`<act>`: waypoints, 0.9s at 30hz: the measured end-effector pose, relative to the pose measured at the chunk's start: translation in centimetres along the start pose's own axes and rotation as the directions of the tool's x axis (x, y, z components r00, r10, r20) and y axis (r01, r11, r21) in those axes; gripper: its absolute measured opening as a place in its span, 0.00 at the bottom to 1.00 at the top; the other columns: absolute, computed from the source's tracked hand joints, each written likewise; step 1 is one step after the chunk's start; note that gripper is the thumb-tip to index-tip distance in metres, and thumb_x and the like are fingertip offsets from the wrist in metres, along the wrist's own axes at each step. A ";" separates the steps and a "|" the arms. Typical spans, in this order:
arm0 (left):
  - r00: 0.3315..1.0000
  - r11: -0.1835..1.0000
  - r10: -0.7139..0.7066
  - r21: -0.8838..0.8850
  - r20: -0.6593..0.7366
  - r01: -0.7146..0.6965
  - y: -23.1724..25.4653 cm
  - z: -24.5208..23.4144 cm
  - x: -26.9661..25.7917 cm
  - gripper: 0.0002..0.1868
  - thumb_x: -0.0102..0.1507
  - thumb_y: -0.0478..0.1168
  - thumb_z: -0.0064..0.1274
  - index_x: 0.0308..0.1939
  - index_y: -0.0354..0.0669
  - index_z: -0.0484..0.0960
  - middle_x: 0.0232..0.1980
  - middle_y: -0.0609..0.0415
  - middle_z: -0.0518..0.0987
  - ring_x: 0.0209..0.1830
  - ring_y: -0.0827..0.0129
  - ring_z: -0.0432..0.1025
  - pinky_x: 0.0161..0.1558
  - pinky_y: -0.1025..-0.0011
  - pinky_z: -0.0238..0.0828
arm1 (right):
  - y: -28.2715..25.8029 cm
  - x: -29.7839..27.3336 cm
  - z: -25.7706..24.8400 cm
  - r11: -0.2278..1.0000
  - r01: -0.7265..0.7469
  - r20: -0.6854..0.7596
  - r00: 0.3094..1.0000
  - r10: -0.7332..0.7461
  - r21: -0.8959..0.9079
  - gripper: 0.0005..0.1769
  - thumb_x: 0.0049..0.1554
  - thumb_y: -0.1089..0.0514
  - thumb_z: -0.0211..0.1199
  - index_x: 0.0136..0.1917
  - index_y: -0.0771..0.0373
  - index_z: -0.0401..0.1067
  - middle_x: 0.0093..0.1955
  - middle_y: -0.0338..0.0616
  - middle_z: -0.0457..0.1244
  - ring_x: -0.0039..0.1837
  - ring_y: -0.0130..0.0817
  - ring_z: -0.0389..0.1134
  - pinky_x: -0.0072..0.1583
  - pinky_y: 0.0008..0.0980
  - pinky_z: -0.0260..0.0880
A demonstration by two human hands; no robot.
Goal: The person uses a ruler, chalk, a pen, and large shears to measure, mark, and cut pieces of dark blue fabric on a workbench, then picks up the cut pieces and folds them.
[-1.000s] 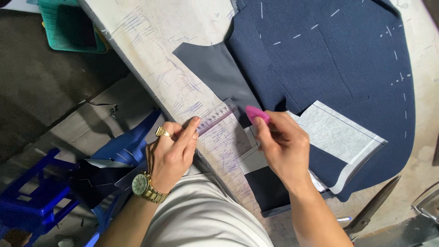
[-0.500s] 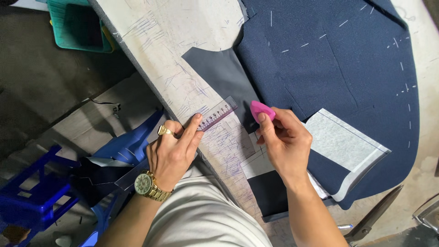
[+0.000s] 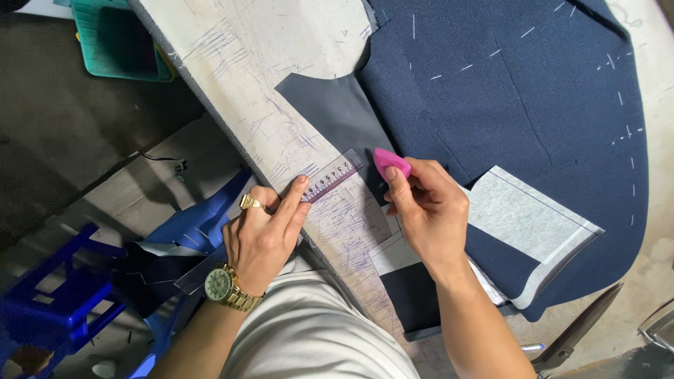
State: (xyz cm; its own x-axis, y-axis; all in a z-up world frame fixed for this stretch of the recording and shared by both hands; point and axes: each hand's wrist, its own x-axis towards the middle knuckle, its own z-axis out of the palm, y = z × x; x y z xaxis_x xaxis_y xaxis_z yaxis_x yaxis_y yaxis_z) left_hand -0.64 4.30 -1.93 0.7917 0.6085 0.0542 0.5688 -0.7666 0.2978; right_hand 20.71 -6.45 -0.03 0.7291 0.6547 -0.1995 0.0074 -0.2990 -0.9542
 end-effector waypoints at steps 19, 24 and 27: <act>1.000 1.000 0.004 0.023 0.003 -0.004 0.4 -0.5 0.4 0.19 0.69 0.51 0.54 0.64 0.63 0.83 0.34 0.59 0.66 0.24 0.66 0.70 0.19 0.66 0.72 | -0.8 1.4 0.6 0.972 0.112 0.105 0.990 -0.092 -0.206 0.05 0.59 0.66 0.69 0.50 0.70 0.80 0.39 0.53 0.69 0.32 0.36 0.72 0.29 0.26 0.71; 0.999 0.999 -0.049 -0.015 0.019 0.050 0.1 -0.2 0.0 0.20 0.68 0.52 0.53 0.65 0.67 0.82 0.35 0.61 0.67 0.24 0.67 0.71 0.20 0.66 0.73 | -1.7 0.9 -0.8 0.972 0.030 0.101 0.995 -0.007 -0.235 0.03 0.58 0.67 0.69 0.47 0.69 0.81 0.33 0.51 0.67 0.29 0.35 0.69 0.28 0.28 0.70; 0.996 0.996 -0.082 -0.035 0.017 0.083 -0.5 0.0 0.2 0.19 0.69 0.52 0.53 0.64 0.66 0.82 0.35 0.62 0.68 0.24 0.65 0.72 0.20 0.66 0.73 | -2.4 0.8 -0.8 0.988 -0.026 0.059 0.998 0.036 -0.153 0.05 0.59 0.67 0.68 0.49 0.70 0.80 0.33 0.52 0.67 0.29 0.34 0.69 0.29 0.26 0.73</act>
State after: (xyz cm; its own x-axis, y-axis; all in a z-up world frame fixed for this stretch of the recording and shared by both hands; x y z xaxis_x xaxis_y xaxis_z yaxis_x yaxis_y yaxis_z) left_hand -0.80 4.79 -2.10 0.7457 0.6662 0.0136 0.6245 -0.7059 0.3342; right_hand 21.82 -5.83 2.25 0.6876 0.6831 -0.2460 0.0927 -0.4186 -0.9034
